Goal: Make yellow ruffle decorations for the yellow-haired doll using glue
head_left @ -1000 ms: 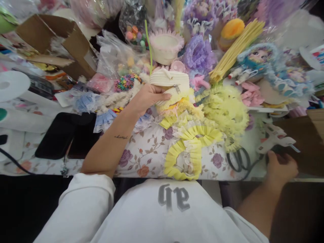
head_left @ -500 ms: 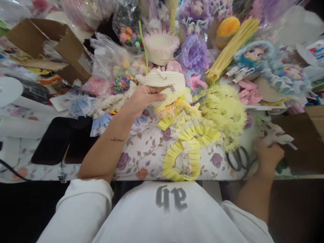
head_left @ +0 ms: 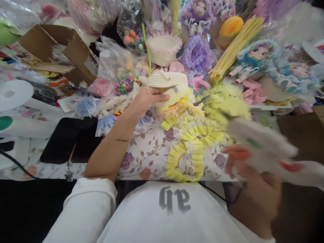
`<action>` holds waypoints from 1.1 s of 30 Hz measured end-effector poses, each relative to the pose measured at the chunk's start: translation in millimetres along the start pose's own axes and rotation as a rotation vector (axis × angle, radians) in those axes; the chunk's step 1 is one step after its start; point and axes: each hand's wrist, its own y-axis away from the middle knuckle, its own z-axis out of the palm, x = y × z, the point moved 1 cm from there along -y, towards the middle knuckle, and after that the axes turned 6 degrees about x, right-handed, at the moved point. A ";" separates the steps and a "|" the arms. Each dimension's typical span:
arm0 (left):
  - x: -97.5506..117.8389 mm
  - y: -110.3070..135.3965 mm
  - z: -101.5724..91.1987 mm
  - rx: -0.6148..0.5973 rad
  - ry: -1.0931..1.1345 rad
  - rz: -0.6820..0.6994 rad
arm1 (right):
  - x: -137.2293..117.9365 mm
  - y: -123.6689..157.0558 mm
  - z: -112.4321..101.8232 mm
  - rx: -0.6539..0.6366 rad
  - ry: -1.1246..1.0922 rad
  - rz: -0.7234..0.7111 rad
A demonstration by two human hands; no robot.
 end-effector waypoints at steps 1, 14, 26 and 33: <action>0.1 0.0 0.1 -0.009 0.004 -0.001 | 0.3 7.1 13.6 -0.165 -0.043 0.078; 0.7 1.0 -1.8 -0.061 0.021 0.036 | 21.2 -25.3 91.7 -0.456 0.059 0.155; -2.1 -2.2 -3.6 -0.106 -0.006 0.041 | 14.2 -34.1 106.0 -0.515 0.210 0.097; -1.0 -1.1 -3.0 -0.086 -0.006 0.038 | 11.1 -34.9 102.2 -0.517 0.249 0.090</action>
